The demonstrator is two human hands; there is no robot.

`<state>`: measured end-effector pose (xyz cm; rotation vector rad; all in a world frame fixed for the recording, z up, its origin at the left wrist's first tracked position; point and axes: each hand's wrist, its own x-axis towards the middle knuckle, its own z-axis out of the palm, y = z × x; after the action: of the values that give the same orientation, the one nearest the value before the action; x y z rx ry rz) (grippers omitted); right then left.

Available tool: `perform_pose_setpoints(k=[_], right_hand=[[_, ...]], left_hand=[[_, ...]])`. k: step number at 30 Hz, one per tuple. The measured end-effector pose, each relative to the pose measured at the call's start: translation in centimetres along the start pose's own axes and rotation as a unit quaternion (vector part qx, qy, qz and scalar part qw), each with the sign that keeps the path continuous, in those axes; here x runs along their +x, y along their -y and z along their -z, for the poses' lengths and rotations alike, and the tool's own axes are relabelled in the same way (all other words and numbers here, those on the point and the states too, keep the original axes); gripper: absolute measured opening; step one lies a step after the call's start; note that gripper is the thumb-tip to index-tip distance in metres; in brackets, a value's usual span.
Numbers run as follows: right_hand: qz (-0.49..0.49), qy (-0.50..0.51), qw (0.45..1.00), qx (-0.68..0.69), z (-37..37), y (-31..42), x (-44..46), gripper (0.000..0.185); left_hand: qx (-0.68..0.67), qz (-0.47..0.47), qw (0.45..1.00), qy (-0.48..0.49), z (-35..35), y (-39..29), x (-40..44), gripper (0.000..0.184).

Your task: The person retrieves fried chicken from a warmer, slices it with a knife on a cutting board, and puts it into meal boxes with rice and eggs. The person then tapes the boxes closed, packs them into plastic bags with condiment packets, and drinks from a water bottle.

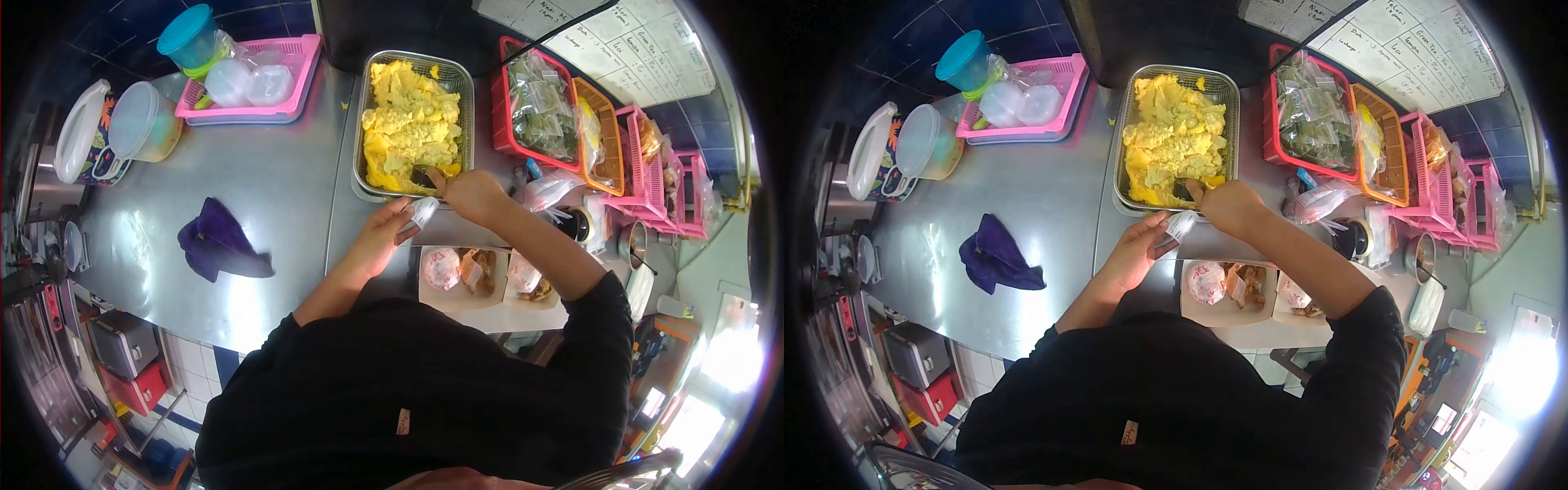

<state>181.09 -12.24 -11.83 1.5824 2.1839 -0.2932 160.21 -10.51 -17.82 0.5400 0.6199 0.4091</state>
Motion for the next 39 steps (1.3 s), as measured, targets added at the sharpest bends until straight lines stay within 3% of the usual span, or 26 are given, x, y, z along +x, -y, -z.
perform_pose_setpoints(k=[7,9,13,15,19,21,25,27,30,31,33,34,35,36,37,39], right_hand=[[0.025,0.023,0.999,0.035,1.3,-0.9,-0.3,0.052],[0.003,0.056,0.994,0.098,2.2,-1.0,-0.1,0.048],[-0.007,0.026,0.981,0.194,-0.1,-3.5,1.6,0.048],[0.021,0.034,0.945,0.324,-2.1,-5.1,3.1,0.047],[-0.016,0.119,0.912,0.391,-1.3,-6.0,2.9,0.046],[-0.055,-0.025,0.831,0.553,-2.5,-6.1,2.2,0.029],[-0.090,-0.043,0.862,0.496,-2.2,-6.3,1.5,0.029],[-0.097,-0.010,0.738,0.668,-2.9,-6.5,1.3,0.031],[-0.158,0.023,0.706,0.690,-0.4,-5.7,-0.3,0.034],[-0.158,0.023,0.706,0.690,-1.3,-5.6,0.1,0.034],[-0.112,-0.128,0.790,0.589,-3.9,-5.5,1.4,0.034],[-0.112,-0.127,0.789,0.590,-3.3,-4.8,1.5,0.034],[-0.125,-0.176,0.886,0.410,-2.1,-3.7,1.5,0.036],[-0.132,-0.217,0.944,0.212,-1.2,-2.8,1.5,0.039],[-0.132,-0.217,0.943,0.213,-0.8,-2.3,1.5,0.039],[-0.111,-0.123,0.984,0.066,-0.4,-1.5,1.5,0.051]], left_hand=[[0.008,-0.020,1.000,0.014,0.7,1.0,0.3,0.038],[-0.009,-0.011,1.000,0.014,0.8,1.0,0.4,0.038],[-0.013,-0.014,1.000,0.021,0.8,1.1,0.2,0.040],[0.003,-0.025,1.000,0.016,0.5,1.1,0.1,0.042],[0.015,-0.028,0.999,0.007,0.9,1.6,0.1,0.043],[0.026,-0.025,0.999,0.002,0.8,1.4,-0.1,0.044],[0.025,-0.024,0.999,0.011,0.6,1.2,-0.3,0.039],[0.022,-0.025,0.999,0.008,0.8,1.5,-0.1,0.039],[0.031,-0.028,0.999,0.006,0.5,1.2,-0.3,0.041],[0.031,-0.028,0.999,0.005,0.6,1.2,-0.3,0.041],[0.024,-0.032,0.999,0.029,0.8,1.3,-0.2,0.044],[0.024,-0.030,0.999,0.029,0.8,1.4,-0.2,0.044],[0.027,-0.032,0.999,0.023,0.8,1.4,-0.1,0.043],[0.030,-0.033,0.999,0.017,0.7,1.5,-0.1,0.043],[0.030,-0.032,0.999,0.017,0.7,1.5,-0.1,0.043],[0.040,-0.022,0.999,-0.012,0.6,1.4,-0.2,0.042]])
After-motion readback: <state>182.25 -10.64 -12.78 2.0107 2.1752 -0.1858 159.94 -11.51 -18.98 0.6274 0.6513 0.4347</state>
